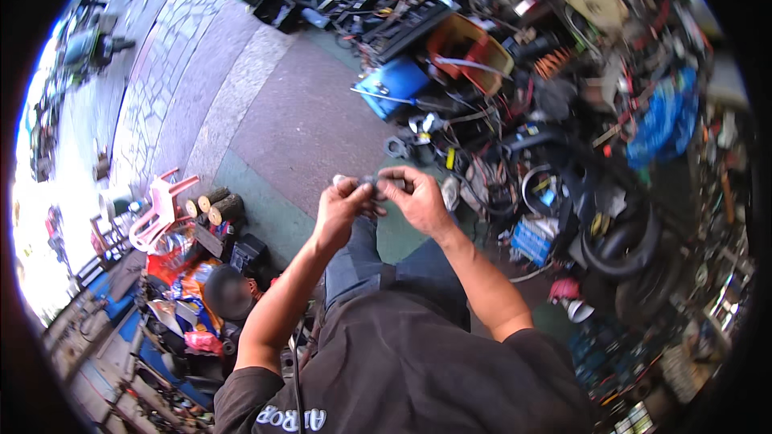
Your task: The person works on a light blue scooter in a cluttered workshop, then moves outside to adjust the ignition area. They use a small metal tool to manipulate components near the key slot and handlebar, placing parts on a purple cloth on the scooter seat.
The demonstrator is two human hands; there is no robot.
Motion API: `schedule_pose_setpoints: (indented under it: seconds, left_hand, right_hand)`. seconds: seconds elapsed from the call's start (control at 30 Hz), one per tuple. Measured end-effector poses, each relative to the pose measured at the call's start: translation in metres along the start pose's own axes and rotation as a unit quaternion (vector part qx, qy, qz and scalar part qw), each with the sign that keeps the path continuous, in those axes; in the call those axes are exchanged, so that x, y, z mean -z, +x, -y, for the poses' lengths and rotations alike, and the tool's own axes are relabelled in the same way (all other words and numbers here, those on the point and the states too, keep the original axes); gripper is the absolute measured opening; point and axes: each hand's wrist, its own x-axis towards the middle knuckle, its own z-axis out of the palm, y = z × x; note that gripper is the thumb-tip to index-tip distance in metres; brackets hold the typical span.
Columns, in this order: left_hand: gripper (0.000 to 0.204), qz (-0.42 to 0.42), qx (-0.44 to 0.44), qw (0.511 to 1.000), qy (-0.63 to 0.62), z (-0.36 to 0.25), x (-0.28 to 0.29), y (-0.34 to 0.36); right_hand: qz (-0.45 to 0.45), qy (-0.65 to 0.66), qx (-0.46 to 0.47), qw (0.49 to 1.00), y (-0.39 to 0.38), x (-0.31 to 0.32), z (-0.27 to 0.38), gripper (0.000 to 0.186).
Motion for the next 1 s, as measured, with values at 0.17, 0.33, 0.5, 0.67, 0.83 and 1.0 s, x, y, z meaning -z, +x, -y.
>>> schedule_pose_setpoints:
  seconds: [0.17, 0.33, 0.5, 0.67, 0.83, 1.0]
  left_hand:
    - [0.019, -0.044, -0.024, 0.996, -0.075, -0.046, 0.158, -0.024]
    - [0.017, -0.13, -0.08, 0.986, -0.068, -0.13, 0.274, -0.052]
    - [0.012, -0.068, -0.068, 0.994, 0.058, -0.241, 0.381, -0.029]
    - [0.015, -0.151, -0.109, 0.967, 0.173, -0.373, 0.498, 0.032]
    - [0.014, -0.252, -0.178, 0.926, 0.218, -0.534, 0.605, 0.066]
    - [0.012, -0.347, -0.414, 0.736, 0.407, -0.688, 0.707, 0.086]
  right_hand:
    - [0.071, -0.11, -0.044, 0.99, 0.083, -0.162, 0.008, 0.016]
    - [0.186, -0.147, -0.125, 0.963, 0.154, -0.288, 0.045, 0.013]
    - [0.339, -0.216, -0.149, 0.903, 0.258, -0.387, 0.095, 0.013]
    - [0.365, -0.247, -0.103, 0.892, 0.418, -0.505, 0.129, 0.015]
    - [0.433, -0.158, -0.142, 0.876, 0.575, -0.645, 0.214, 0.012]
    - [0.411, -0.436, 0.167, 0.783, 0.699, -0.783, 0.32, 0.026]
